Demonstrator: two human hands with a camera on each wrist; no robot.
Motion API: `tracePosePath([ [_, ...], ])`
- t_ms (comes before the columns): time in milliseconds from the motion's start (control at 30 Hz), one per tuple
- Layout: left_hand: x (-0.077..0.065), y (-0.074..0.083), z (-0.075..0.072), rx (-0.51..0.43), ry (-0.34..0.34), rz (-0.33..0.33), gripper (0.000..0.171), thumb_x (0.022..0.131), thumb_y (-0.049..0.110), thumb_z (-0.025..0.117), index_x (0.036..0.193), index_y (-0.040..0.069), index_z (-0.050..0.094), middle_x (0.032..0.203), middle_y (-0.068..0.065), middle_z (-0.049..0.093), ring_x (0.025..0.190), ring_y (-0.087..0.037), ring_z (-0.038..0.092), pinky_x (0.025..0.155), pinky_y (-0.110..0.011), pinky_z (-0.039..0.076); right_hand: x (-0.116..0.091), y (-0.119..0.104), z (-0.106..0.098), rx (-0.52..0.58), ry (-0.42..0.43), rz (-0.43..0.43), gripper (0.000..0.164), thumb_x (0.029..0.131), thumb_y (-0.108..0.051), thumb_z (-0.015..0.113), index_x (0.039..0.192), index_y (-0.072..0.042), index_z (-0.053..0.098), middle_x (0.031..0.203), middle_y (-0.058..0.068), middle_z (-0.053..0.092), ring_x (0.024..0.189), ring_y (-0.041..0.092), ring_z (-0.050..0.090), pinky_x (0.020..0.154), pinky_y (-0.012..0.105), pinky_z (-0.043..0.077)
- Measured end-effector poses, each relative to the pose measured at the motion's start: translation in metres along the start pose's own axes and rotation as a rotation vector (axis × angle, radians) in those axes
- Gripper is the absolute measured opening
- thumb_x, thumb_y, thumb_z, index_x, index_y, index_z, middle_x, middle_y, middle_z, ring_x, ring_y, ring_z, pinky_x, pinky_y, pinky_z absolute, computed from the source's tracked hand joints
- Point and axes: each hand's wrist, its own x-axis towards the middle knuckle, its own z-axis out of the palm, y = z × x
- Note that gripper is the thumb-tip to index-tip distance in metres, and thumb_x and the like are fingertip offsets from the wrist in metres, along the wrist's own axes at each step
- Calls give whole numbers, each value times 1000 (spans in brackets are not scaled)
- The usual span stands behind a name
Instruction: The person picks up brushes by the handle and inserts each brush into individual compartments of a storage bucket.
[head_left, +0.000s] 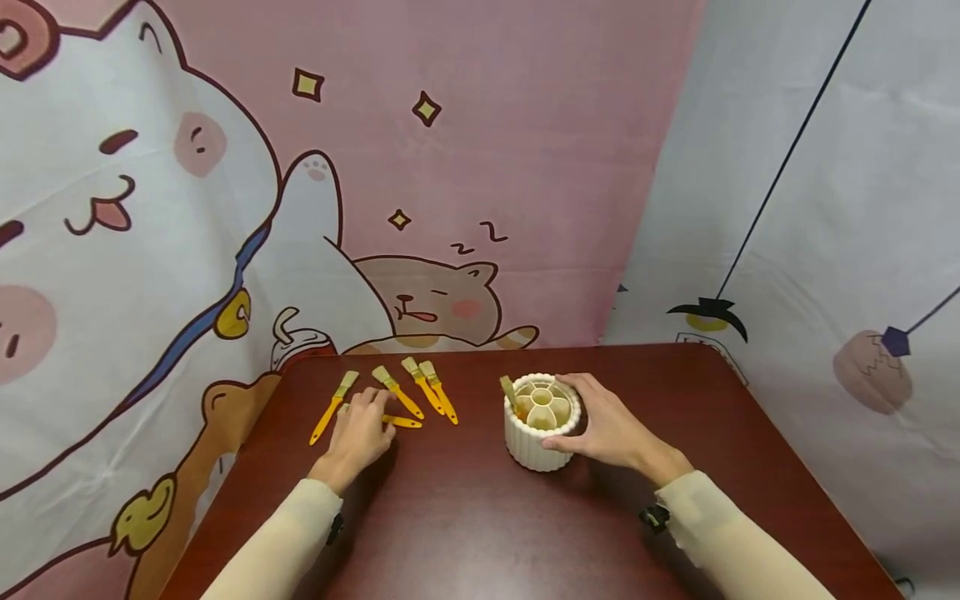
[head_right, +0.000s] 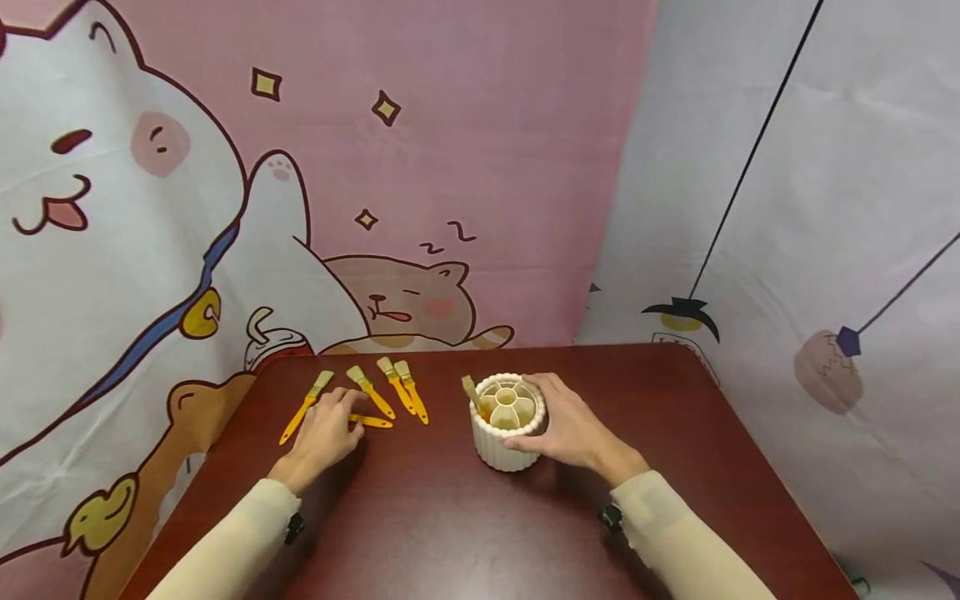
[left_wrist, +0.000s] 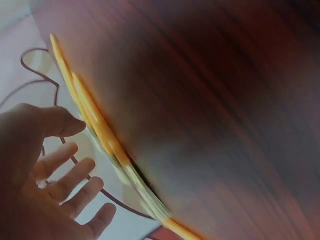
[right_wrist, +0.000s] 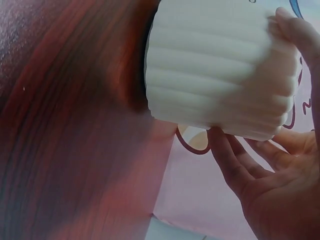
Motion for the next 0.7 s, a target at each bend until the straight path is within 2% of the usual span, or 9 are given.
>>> tracePosePath([
  [133,-1,-16,-3,27,-36,8,50,98,7,86,146,6,74,147,-21,74,141,-49,66,114,-77,55,-1,-2,1,-1,13,5,116,81,-69,102,166,-6,55,161,11,63,144,33,69,117,61,61],
  [300,0,-30,-5,55,-53,47,43,99,2,82,142,6,77,143,-20,79,141,-47,69,112,-79,54,-3,-5,2,-4,14,26,117,80,-67,103,165,-5,54,161,12,63,144,33,69,118,59,61],
  [567,-1,-45,-1,86,-40,60,31,101,3,87,131,10,83,132,-14,82,128,-44,75,109,-73,57,-3,-8,3,-15,45,28,115,79,-67,104,163,-4,56,156,12,65,139,33,71,115,60,62],
  [700,-2,-48,0,91,-32,91,27,100,6,90,126,11,84,124,-12,81,118,-42,75,103,-70,58,-4,-10,4,-14,43,55,116,78,-69,104,163,-6,55,155,10,64,139,33,71,115,59,62],
])
